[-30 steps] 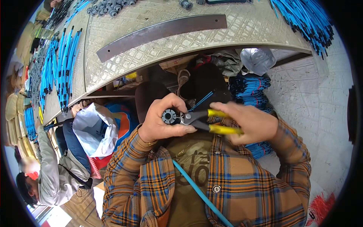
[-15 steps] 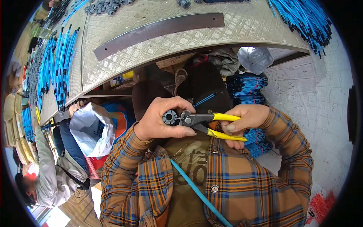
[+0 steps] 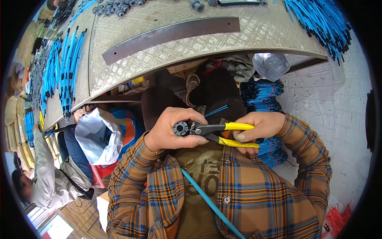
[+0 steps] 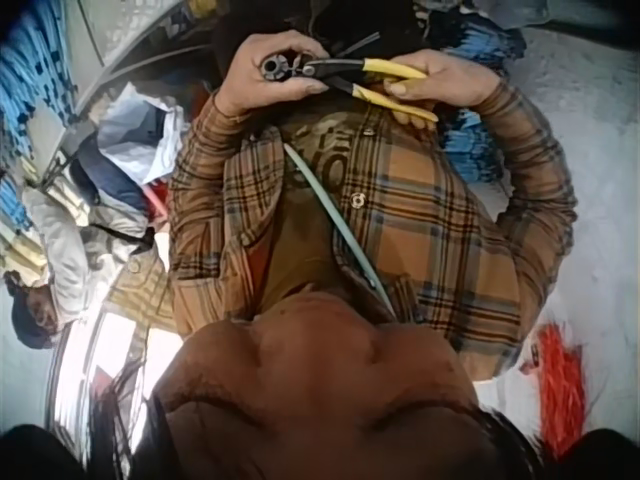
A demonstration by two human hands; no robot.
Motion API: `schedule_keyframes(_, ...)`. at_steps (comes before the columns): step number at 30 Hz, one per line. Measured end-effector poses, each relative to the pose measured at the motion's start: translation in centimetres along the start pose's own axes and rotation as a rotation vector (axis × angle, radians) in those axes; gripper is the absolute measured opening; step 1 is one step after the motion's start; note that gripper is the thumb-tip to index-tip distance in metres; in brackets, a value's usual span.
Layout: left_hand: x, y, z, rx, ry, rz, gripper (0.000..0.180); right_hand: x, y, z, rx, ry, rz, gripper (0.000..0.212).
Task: Assembling blue plastic components by inserting grey connectors and using pliers to secure or trim them.
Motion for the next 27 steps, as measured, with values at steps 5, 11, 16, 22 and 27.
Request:
schedule_keyframes(5, 0.6, -0.1, -0.1, 0.037, -0.045, -0.014, 0.027, 1.6, 0.8, 0.3, 0.001, -0.057, -0.047, 0.038)
schedule_keyframes(11, 0.7, -0.3, -0.6, -0.042, -0.058, -0.127, 0.025, 2.5, 1.8, 2.2, 0.115, 0.085, -0.208, 0.037)
schedule_keyframes(16, 1.1, -0.4, 0.0, 0.006, -0.107, -0.386, 0.032, 2.3, 1.7, 5.7, 0.056, 0.721, -0.464, 0.031)
schedule_keyframes(22, 0.1, 0.7, 1.1, 0.078, 0.071, -0.564, 0.053, 3.0, -0.5, 4.8, -0.121, 1.169, -0.756, 0.024)
schedule_keyframes(27, -1.2, 1.5, 0.6, 0.239, 0.199, -0.463, 0.102, 0.9, -4.7, 1.8, -0.433, 0.500, -0.902, 0.021)
Point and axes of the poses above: each hand's wrist, its own y-axis away from the middle knuckle, its own x-axis out of the palm, z = x × y, the point moved 2 cm from there along -y, towards the middle knuckle, and after that the axes turned 10 degrees about y, right-handed, at the moved point
